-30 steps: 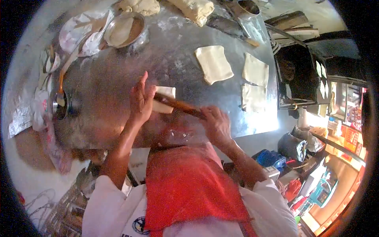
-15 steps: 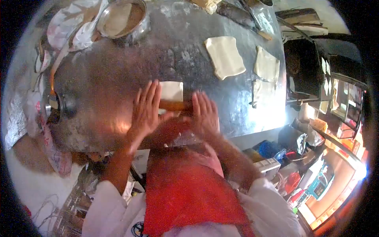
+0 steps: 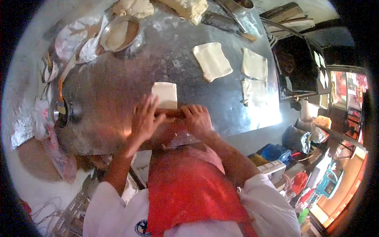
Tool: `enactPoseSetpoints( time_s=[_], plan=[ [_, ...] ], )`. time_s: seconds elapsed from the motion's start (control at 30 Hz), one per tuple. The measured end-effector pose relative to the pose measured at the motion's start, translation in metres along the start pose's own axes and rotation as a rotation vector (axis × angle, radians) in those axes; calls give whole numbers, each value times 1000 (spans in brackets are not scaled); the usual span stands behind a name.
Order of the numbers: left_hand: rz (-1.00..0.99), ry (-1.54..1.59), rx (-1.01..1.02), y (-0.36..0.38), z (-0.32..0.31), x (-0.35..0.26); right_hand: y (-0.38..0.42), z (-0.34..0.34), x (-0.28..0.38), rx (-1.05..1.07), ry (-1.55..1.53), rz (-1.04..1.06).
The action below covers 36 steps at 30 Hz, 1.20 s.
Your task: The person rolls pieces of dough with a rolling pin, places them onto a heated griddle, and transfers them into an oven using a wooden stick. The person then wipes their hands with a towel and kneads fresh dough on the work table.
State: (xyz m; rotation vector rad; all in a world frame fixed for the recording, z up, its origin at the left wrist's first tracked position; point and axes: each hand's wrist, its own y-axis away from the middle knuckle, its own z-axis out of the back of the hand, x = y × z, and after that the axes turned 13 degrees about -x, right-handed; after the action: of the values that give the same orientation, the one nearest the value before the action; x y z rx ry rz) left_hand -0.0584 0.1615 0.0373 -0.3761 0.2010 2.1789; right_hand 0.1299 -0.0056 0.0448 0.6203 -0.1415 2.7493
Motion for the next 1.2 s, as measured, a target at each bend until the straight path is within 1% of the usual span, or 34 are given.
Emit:
enactPoseSetpoints(
  time_s=[0.03, 0.07, 0.1, 0.13, 0.2, 0.23, 0.3, 0.33, 0.37, 0.4, 0.43, 0.5, 0.53, 0.6, 0.67, 0.73, 0.77, 0.8, 0.87, 0.9, 0.93, 0.97, 1.0, 1.03, 1.1, 1.13, 1.17, 1.2],
  plan=[
    [77, 208, -170, -18, -24, 14, -3, 1, -5, -116, -8, 95],
    [179, 389, -188, -40, -24, 15, -1, 6, -8, -119, 0, 89],
    [281, 577, -200, -60, -25, 13, 2, 14, -13, -151, 7, 195],
    [274, 597, -196, -73, -36, 20, 6, 21, -20, -177, 19, 301],
    [403, 521, 130, -88, -62, 47, 27, 7, -43, -177, 49, 254],
    [383, 537, 147, -89, -65, 53, 38, 3, -51, -190, 56, 220],
    [42, 364, -35, -82, -51, 60, 48, 11, -53, -155, 68, 173],
    [36, 366, -30, -75, -37, 50, 49, 15, -51, -118, 56, 158],
    [224, 631, -72, -63, -15, 36, 50, 20, -48, -117, 49, 156],
    [421, 887, -122, -55, 6, 25, 48, 25, -44, -108, -6, 108],
    [433, 871, -130, -49, 21, 17, 47, 26, -42, -98, -65, 65],
    [512, 895, -310, -36, 51, -1, 50, 17, -45, -89, -65, 74],
    [487, 938, -342, -33, 69, -23, 49, 13, -47, -89, -42, 67],
    [333, 679, -367, -33, 64, -41, 45, 19, -42, -117, -80, 92],
    [153, 380, -235, -37, 44, -59, 45, 21, -42, -134, -53, 79],
    [132, 495, 3, -37, 14, -64, 48, 17, -42, -112, -40, 70],
    [51, 505, 44, -28, 11, -57, 47, 17, -43, -95, -30, 53],
    [54, 502, 34, -24, 17, -50, 47, 21, -42, -98, -29, 64],
    [137, 587, -126, -13, 31, -32, 53, 33, -32, -37, 31, 42],
    [400, 740, -102, -1, 22, -16, 50, 42, -25, -33, 29, 44],
    [406, 740, -102, -1, 26, -4, 44, 55, -18, -5, 2, 27],
    [382, 595, -204, -1, 30, 8, 39, 60, -13, 24, -25, 6],
    [358, 449, -300, -4, 29, 16, 29, 54, -12, -8, -34, 19],
    [412, 457, -263, -12, 22, 24, 12, 43, -11, -38, -43, 31],
    [84, -185, -302, -51, 21, 25, -50, 4, -21, -127, 133, 138],
    [93, -178, -283, -64, 12, 34, -83, -8, -32, -177, 183, 170],
    [12, -166, -278, -76, 5, 43, -103, -15, -37, -231, 232, 206],
    [-64, -158, -283, -81, 2, 50, -101, -21, -37, -221, 228, 214]
  ],
)
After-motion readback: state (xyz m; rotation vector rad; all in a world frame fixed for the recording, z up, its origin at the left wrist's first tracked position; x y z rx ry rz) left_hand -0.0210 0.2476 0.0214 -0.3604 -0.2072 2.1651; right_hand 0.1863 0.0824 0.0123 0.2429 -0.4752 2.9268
